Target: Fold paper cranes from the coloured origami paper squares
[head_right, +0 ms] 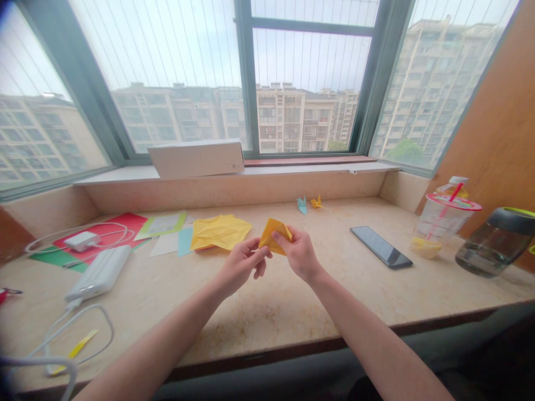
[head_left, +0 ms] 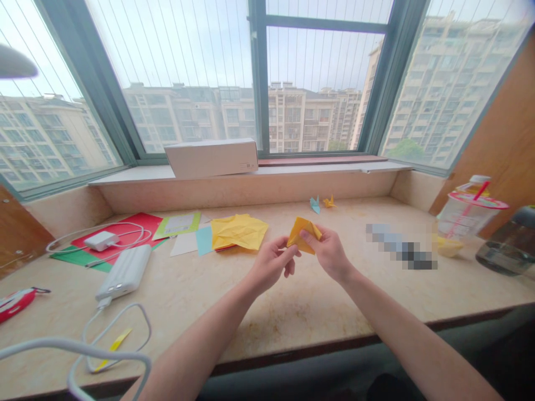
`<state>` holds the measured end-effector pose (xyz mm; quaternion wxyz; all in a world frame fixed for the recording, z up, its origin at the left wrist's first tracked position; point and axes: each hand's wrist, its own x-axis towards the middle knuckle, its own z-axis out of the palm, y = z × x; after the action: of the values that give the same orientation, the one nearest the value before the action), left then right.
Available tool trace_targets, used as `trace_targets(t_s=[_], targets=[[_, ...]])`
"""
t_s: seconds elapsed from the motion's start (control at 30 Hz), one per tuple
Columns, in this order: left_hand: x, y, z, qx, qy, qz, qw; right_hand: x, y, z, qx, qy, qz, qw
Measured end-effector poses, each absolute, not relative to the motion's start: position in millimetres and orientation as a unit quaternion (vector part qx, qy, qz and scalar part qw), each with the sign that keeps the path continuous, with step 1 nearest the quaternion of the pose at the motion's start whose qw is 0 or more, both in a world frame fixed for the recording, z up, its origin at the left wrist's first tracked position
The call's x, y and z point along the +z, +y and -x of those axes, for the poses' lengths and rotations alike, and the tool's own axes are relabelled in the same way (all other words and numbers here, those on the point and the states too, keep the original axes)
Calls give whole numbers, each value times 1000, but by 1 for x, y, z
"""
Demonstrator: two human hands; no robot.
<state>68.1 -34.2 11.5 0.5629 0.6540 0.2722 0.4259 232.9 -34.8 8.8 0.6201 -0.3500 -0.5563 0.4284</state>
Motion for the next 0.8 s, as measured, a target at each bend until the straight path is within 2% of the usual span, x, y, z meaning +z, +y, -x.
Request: trace_targets(t_s=[0.17,0.47,0.53,0.63,0.7,0.8], targets=[[12,-33,-68,436,243,-614,612,13,-35,-234,457,-541,337,620],[14,-35,-69,460,278,-592,600,8,-32,-231,441,-546,326,633],[13,-34,-69,466,289,-590,592,5,-32,-230,393,-558,326,654],[11,-32,-68,464,313,-611,560,2,-35,-230,238,-617,352,662],[10,-32,-68,452,325,-641,529,1,-39,-231,143,-682,370,615],[10,-32,-69,440,334,-669,498,0,-41,-233,80,-748,369,546]])
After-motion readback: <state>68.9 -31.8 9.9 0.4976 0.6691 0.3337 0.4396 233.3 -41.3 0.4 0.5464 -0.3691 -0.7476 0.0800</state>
